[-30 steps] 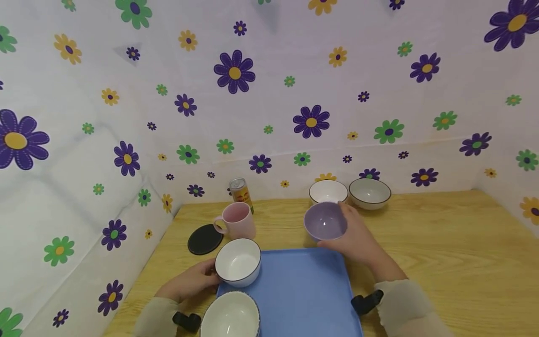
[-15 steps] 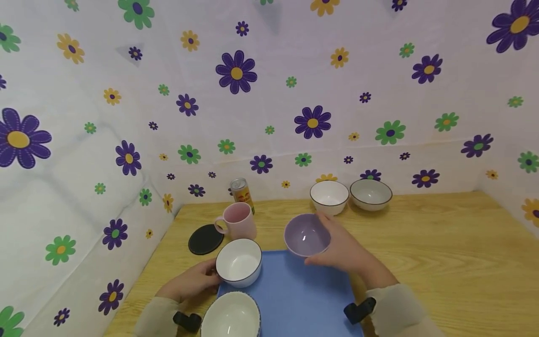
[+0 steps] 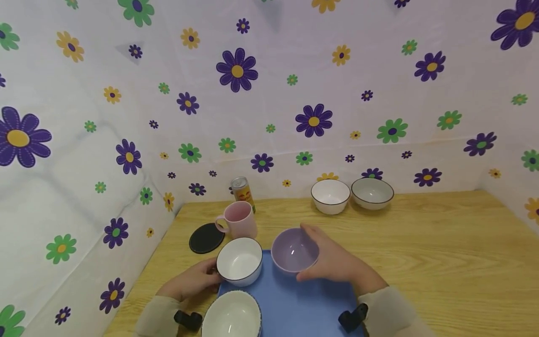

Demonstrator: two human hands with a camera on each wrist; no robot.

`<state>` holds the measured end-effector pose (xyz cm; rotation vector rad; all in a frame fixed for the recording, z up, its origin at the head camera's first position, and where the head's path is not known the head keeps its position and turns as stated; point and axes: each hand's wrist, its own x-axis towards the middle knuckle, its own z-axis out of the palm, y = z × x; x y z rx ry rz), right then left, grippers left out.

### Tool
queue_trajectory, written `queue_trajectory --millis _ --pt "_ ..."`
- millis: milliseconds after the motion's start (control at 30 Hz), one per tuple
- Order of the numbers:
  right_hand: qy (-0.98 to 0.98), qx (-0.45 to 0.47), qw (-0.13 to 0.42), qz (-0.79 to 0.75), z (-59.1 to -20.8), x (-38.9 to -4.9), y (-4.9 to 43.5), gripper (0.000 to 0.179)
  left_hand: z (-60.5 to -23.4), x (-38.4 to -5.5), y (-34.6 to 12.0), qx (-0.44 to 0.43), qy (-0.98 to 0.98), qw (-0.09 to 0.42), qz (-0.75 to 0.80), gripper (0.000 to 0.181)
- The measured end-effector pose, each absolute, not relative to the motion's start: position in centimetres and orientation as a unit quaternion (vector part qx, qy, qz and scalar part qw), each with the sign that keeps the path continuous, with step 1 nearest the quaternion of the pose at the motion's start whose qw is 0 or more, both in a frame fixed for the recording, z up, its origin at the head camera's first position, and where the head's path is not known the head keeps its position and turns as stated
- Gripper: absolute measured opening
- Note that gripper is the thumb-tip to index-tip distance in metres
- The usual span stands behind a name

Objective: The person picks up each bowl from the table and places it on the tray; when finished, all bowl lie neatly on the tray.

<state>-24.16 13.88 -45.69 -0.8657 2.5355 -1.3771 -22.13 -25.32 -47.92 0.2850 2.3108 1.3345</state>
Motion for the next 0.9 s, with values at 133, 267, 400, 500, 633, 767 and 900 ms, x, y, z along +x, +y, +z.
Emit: queue_trajectory --millis 133,267,400,500,633,767,900 --pt "0.835 -0.292 0.074 -0.462 -45.9 -24.1 13.6 0.121 -47.9 -22.1 -25.3 0.104 0.839 0.226 0.485 0.058" --pt "0.836 -0.287 0.088 -0.459 -46.2 -24.0 13.3 0.121 -47.8 -22.1 -25.2 0.102 0.838 0.226 0.486 0.058" --pt "0.840 -0.282 0.103 -0.452 -46.4 -23.8 12.9 0.123 -47.6 -22.1 -25.2 0.101 0.838 0.229 0.485 0.058" --pt "0.838 -0.285 0.104 -0.453 -46.5 -23.7 12.6 0.123 -47.6 -22.1 -25.2 0.104 0.839 0.228 0.483 0.057" --pt "0.836 -0.294 0.097 -0.453 -46.6 -23.5 12.3 0.123 -47.5 -22.1 -25.2 0.104 0.839 0.228 0.482 0.057" --pt "0.836 -0.299 0.101 -0.448 -46.8 -23.4 12.1 0.124 -47.5 -22.0 -25.2 0.102 0.839 0.229 0.483 0.057" --pt "0.834 -0.300 0.110 -0.451 -46.9 -23.3 12.0 0.125 -47.6 -22.0 -25.3 0.102 0.838 0.229 0.484 0.056"
